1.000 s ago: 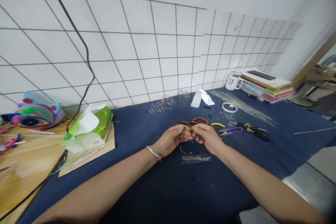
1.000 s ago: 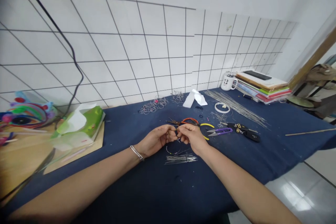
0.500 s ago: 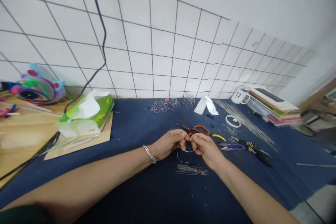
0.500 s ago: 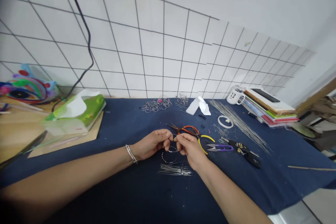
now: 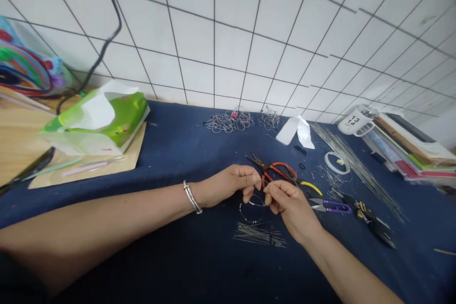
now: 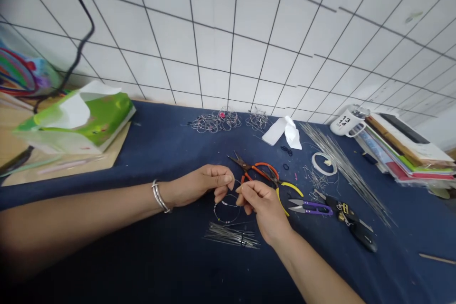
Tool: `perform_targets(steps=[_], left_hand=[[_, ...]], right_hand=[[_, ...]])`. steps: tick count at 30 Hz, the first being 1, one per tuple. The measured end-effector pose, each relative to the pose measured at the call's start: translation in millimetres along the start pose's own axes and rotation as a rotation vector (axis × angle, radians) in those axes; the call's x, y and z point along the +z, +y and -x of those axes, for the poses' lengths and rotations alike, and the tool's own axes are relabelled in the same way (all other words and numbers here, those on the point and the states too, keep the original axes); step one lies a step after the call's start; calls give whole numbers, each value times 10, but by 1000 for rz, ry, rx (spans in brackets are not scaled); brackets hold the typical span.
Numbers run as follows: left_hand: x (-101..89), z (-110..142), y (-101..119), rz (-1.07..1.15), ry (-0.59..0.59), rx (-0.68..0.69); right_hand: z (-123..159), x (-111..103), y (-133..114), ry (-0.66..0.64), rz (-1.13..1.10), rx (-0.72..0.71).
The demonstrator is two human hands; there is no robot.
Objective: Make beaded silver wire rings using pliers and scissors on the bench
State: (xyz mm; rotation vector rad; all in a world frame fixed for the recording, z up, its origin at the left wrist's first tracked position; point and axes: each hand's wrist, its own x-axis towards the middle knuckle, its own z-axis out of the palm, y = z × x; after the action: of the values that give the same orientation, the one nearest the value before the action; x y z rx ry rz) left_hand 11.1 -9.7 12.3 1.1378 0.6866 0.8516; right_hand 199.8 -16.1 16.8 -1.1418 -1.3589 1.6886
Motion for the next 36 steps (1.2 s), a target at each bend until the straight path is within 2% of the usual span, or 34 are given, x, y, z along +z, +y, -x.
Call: perform_targets(steps=[6,11,17,21,26,32,34,36], left_hand=[[1,14,-7,37,52,-1],[23,29,-28,111,90,-15],[74,72,-20,242,-56,-3],[116,84,-11,128,-104,84],[143,74,-10,-107,-97,192],[172,91,5,-243,-106,242],[174,93,-9,-242,-72,220],[166,87,-38,-204,13,187]], right_hand=[[-6,-53,-9,-87,2,13],[8,-67,21,-70,-16,52],[46,-56,33,57,-123,27],[49,-43,39,127,-182,4],[57,-22,79,119,-175,29],[66,1,93,136,-183,54],[62,3,90,133,-185,62],[59,3,79,126,-187,59]])
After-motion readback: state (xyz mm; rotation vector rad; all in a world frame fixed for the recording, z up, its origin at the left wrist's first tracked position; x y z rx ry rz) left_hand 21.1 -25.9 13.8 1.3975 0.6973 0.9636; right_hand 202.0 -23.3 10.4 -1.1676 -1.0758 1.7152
